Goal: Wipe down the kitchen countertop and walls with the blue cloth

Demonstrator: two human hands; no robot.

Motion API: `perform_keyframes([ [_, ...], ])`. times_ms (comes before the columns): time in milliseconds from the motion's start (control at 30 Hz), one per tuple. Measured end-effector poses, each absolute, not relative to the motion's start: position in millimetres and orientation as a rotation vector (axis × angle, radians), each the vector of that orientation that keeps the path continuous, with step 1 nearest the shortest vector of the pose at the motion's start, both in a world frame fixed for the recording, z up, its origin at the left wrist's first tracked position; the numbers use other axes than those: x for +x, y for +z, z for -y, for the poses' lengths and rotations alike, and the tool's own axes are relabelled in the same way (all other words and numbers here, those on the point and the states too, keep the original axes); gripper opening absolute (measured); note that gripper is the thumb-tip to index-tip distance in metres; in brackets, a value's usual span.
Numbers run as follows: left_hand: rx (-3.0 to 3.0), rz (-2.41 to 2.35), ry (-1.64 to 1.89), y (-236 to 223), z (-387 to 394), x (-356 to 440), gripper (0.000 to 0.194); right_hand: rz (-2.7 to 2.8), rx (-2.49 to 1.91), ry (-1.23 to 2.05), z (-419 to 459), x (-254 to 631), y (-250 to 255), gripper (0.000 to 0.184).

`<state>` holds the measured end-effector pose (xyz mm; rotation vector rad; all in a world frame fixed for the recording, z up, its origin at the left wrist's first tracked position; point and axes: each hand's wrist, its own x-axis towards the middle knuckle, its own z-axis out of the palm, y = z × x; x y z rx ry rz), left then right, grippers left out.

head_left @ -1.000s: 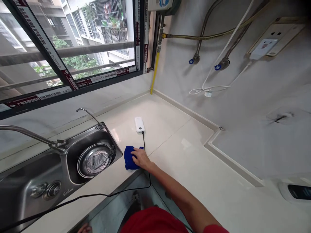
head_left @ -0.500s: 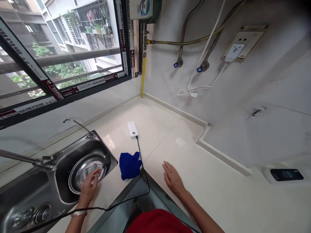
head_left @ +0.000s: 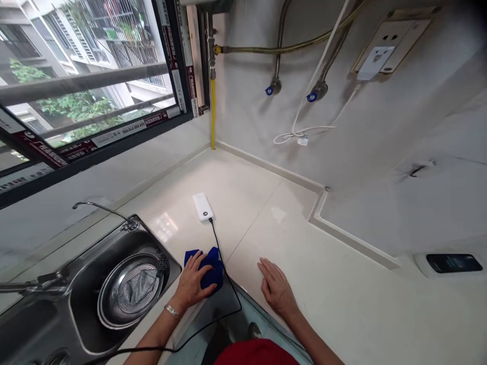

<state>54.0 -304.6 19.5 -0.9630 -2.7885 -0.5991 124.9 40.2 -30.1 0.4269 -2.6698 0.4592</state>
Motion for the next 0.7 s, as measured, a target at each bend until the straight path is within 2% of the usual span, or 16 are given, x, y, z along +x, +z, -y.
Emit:
perform_keyframes([
  [100, -0.795, 2.703, -0.671, 6.1, 316.1, 47.5, 0.031, 2.694, 0.417, 0.466, -39.2, 125.2, -27.1, 0.068],
  [200, -0.502, 2.621, -0.674, -7.3, 334.4, 27.3, 0.027, 2.709, 0.412, 0.462, -38.2, 124.9, -24.8, 0.068],
  [333, -0.276, 2.61, -0.636, -15.7, 354.3, -9.9, 0.033, 2.722, 0.404, 0.446, -37.6, 124.3, -22.1, 0.068],
  [700, 0.315, 2.616, -0.537, -2.7, 366.1, -96.1, 0.044, 2.767, 0.379, 0.522, -40.6, 126.7, -22.4, 0.071],
])
